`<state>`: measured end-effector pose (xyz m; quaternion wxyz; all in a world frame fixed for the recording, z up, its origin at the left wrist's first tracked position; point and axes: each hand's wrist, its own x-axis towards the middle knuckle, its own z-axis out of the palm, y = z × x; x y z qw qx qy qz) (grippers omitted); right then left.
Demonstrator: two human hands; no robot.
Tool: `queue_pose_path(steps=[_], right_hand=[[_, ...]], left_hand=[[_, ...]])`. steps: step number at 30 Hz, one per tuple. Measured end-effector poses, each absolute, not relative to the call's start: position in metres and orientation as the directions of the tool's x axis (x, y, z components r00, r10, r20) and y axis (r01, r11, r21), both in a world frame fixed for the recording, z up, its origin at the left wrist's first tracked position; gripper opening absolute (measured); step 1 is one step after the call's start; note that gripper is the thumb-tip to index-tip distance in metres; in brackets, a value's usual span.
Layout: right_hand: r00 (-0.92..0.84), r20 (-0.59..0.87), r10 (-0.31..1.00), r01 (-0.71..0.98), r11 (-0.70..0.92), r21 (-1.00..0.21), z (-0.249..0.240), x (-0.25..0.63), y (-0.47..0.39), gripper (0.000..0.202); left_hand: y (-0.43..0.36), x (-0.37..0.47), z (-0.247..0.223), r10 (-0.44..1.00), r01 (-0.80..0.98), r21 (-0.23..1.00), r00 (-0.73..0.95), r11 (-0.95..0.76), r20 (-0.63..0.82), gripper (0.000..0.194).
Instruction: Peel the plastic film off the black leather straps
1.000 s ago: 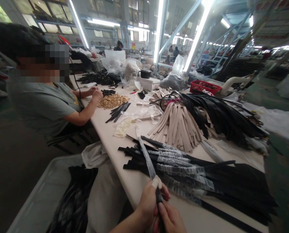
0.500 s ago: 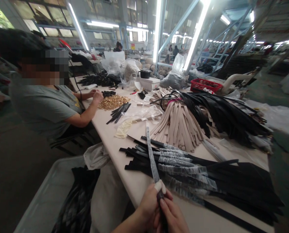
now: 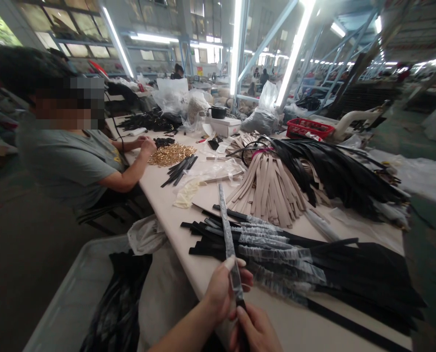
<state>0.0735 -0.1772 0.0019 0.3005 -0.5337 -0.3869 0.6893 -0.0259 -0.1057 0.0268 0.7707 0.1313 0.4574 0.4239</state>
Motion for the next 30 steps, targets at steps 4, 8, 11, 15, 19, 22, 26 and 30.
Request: queue_pose_path(steps=[4,8,11,15,19,22,26,30], right_hand=[[-0.197,-0.496,0.846,0.013,-0.504,-0.864,-0.001,0.071,-0.176,0.073],[0.014,-0.356,0.934,0.105,-0.355,-0.929,0.009,0.073,-0.167,0.069],[-0.088,-0.472,0.877,0.045,-0.470,-0.882,0.004,0.071,-0.172,0.075],[-0.213,-0.565,0.797,-0.059,-0.587,-0.807,-0.007,0.066,-0.181,0.077],[-0.153,-0.519,0.841,-0.059,-0.532,-0.844,0.000,0.067,-0.174,0.071],[-0.077,-0.414,0.907,0.012,-0.414,-0.910,0.008,0.070,-0.171,0.066],[-0.197,-0.484,0.852,0.030,-0.489,-0.872,0.008,0.072,-0.179,0.072],[-0.232,-0.531,0.815,-0.020,-0.549,-0.835,0.004,0.071,-0.188,0.072]], left_hand=[[-0.108,-0.021,0.025,0.801,-0.522,0.636,0.177,0.569,-0.571,0.034],[-0.133,-0.014,0.012,0.779,-0.503,0.631,0.151,0.590,-0.608,0.035],[-0.120,-0.024,0.017,0.720,-0.513,0.540,0.260,0.667,-0.643,0.034],[-0.085,-0.032,0.031,0.754,-0.520,0.581,0.215,0.626,-0.621,0.034],[-0.099,-0.018,0.023,0.806,-0.452,0.690,0.122,0.565,-0.580,0.029],[-0.120,-0.013,0.014,0.784,-0.474,0.658,0.122,0.585,-0.609,0.028],[-0.115,-0.024,0.023,0.746,-0.560,0.589,0.081,0.583,-0.661,0.029],[-0.092,-0.033,0.042,0.800,-0.543,0.637,0.114,0.547,-0.589,0.041]])
